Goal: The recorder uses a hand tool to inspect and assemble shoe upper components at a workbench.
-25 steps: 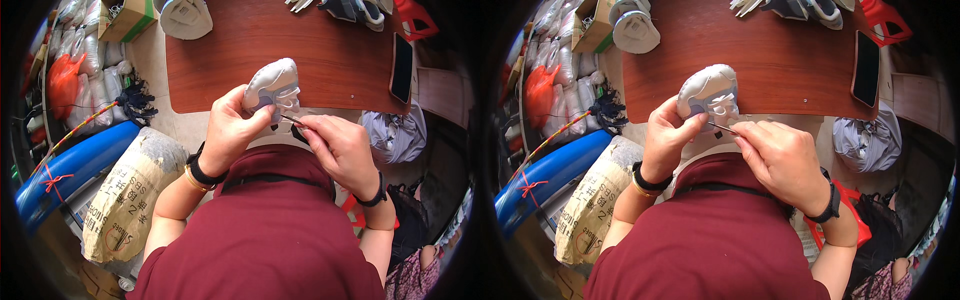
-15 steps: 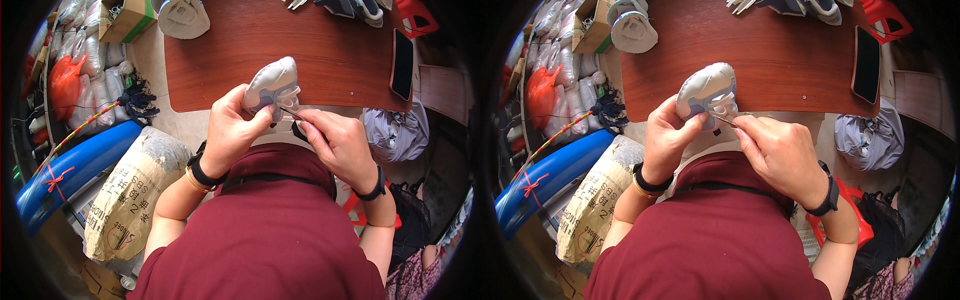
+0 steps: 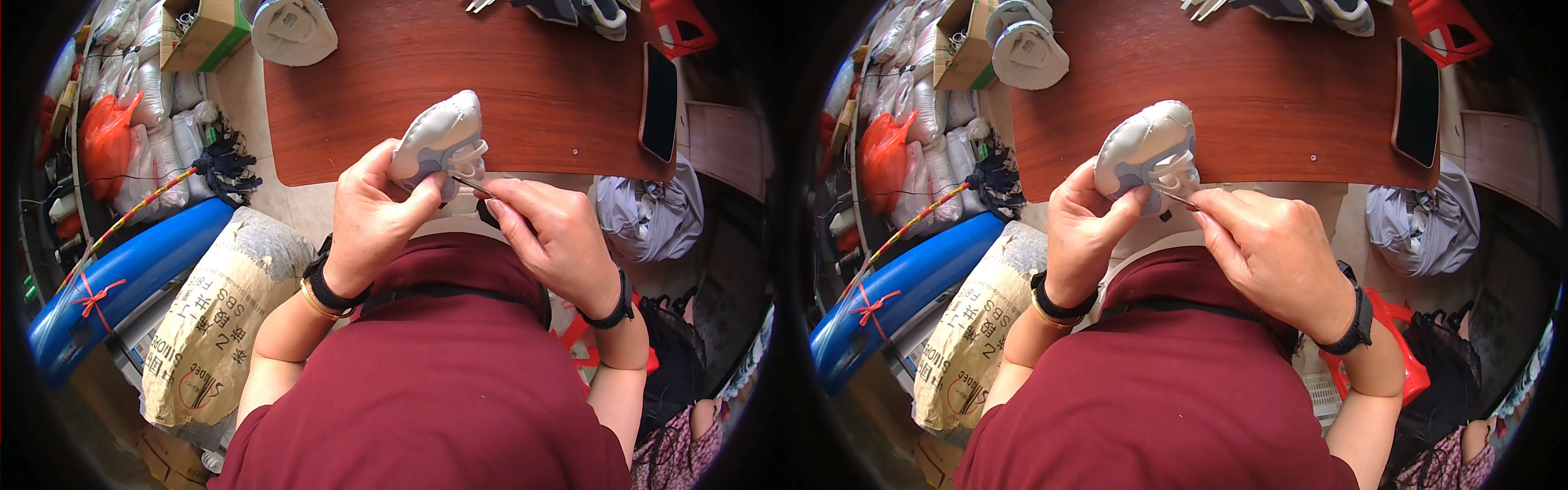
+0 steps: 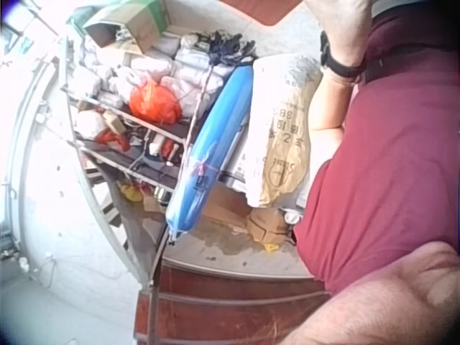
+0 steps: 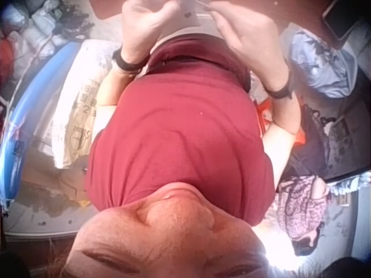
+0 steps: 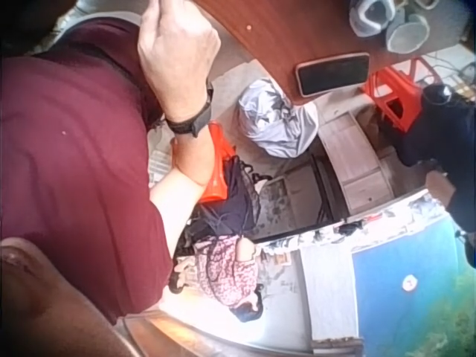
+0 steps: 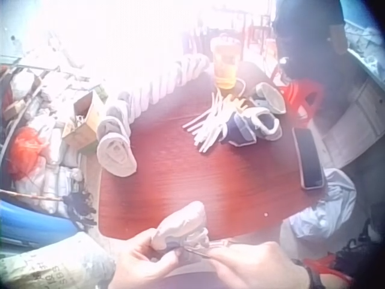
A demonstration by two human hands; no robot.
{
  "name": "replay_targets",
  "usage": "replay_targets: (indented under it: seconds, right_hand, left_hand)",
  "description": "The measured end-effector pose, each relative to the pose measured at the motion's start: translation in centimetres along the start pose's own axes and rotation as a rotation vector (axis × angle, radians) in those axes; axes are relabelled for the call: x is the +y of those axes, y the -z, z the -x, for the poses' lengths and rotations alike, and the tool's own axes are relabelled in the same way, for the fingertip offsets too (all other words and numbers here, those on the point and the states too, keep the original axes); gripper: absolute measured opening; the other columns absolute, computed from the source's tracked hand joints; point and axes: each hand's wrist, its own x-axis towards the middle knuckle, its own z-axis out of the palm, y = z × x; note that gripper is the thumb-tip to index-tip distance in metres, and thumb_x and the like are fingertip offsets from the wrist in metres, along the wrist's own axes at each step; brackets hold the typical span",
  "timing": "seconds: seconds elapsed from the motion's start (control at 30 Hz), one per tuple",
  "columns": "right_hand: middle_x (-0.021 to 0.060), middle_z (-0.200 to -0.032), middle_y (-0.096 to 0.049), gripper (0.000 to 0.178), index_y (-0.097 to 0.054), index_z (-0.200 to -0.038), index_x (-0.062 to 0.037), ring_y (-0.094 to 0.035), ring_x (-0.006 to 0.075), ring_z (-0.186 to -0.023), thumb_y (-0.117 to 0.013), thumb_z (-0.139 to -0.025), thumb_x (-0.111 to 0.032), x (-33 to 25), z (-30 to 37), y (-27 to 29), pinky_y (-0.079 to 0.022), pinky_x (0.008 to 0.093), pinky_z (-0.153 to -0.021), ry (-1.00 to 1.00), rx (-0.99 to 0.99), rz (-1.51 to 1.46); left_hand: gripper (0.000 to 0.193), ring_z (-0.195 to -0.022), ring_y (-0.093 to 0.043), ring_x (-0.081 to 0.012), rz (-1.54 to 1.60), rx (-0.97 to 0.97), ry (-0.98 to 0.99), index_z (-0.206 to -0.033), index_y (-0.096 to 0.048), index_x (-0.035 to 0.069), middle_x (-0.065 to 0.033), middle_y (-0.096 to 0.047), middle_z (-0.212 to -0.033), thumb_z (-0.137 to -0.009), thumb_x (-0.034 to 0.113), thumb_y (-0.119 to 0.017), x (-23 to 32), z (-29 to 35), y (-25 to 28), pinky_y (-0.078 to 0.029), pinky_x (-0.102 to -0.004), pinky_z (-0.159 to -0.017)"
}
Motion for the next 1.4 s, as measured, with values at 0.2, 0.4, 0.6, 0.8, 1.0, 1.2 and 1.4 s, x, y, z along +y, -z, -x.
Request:
replay_targets:
  seconds: [0.2,0.4,0.6,0.8,1.0,1.2,1.4]
  right_hand:
    - [0.016,-0.089,-0.07,0.017,-0.068,-0.104,-0.0029,-0.068,0.0326,-0.076,-0.062,-0.09,-0.012,0.1,-0.1,-0.4,-0.054,0.0401,-0.066,-0.013,0.017,0.025]
    - [0.0153,-0.083,-0.068,0.015,-0.065,-0.103,-0.0043,-0.067,0.0325,-0.072,-0.061,-0.091,-0.012,0.9,-0.5,-0.8,-0.053,0.0411,-0.063,-0.018,0.069,0.126]
    - [0.0145,-0.081,-0.068,0.013,-0.066,-0.102,-0.0053,-0.067,0.0302,-0.068,-0.062,-0.09,-0.01,0.1,-0.3,0.4,-0.053,0.0393,-0.06,-0.045,0.073,0.046]
    - [0.0111,-0.081,-0.069,0.014,-0.069,-0.1,-0.0061,-0.069,0.022,-0.065,-0.069,-0.086,-0.008,0.3,-1.6,0.0,-0.054,0.0325,-0.057,-0.054,0.19,-0.175]
    - [0.0114,-0.085,-0.07,0.016,-0.069,-0.101,-0.0081,-0.07,0.0241,-0.07,-0.069,-0.085,-0.007,0.9,-2.6,-2.1,-0.056,0.0316,-0.059,0.055,0.189,-0.102]
    - [0.0122,-0.081,-0.069,0.015,-0.069,-0.102,-0.0047,-0.069,0.0218,-0.067,-0.068,-0.087,-0.006,-0.1,-2.5,-0.4,-0.053,0.0303,-0.059,-0.083,0.053,-0.163]
    - [0.0127,-0.077,-0.068,0.013,-0.069,-0.099,-0.0009,-0.067,0.0196,-0.066,-0.068,-0.088,-0.007,0.0,-2.4,-0.1,-0.051,0.0294,-0.061,-0.089,-0.029,-0.364]
  left_hand:
    - [0.017,-0.076,-0.063,-0.0051,-0.04,0.008,-0.001,-0.1,-0.066,-0.002,-0.003,-0.07,-0.084,-0.084,0.005,-0.069,0.1,0.1,-0.2,-0.052,-0.0225,-0.067]
    - [0.016,-0.077,-0.063,-0.0048,-0.127,0.024,-0.017,-0.1,-0.066,-0.001,-0.003,-0.07,-0.084,-0.085,0.004,-0.069,0.1,0.5,0.0,-0.052,-0.0226,-0.069]
    - [0.021,-0.084,-0.064,-0.0072,0.018,0.023,0.035,-0.107,-0.065,-0.003,-0.0039,-0.07,-0.093,-0.088,0.005,-0.068,0.7,-0.3,0.1,-0.053,-0.0247,-0.076]
    - [0.03,-0.082,-0.062,-0.005,0.193,-0.029,0.162,-0.117,-0.062,-0.003,-0.0035,-0.069,-0.099,-0.091,0.009,-0.069,0.7,-0.6,0.7,-0.052,-0.022,-0.071]
    - [0.032,-0.062,-0.045,0.0022,0.344,-0.089,0.278,-0.119,-0.062,0.0,0.0014,-0.066,-0.091,-0.091,0.013,-0.071,0.3,-0.7,0.7,-0.034,-0.0159,-0.052]
    - [0.035,-0.064,-0.046,0.0015,0.268,-0.099,0.239,-0.122,-0.06,0.0,0.0014,-0.066,-0.092,-0.091,0.013,-0.07,0.0,-0.6,1.2,-0.035,-0.0163,-0.053]
    - [0.035,-0.083,-0.063,-0.0058,0.285,-0.136,0.241,-0.124,-0.058,-0.002,-0.004,-0.068,-0.101,-0.092,0.008,-0.068,1.2,0.0,1.1,-0.055,-0.0216,-0.072]
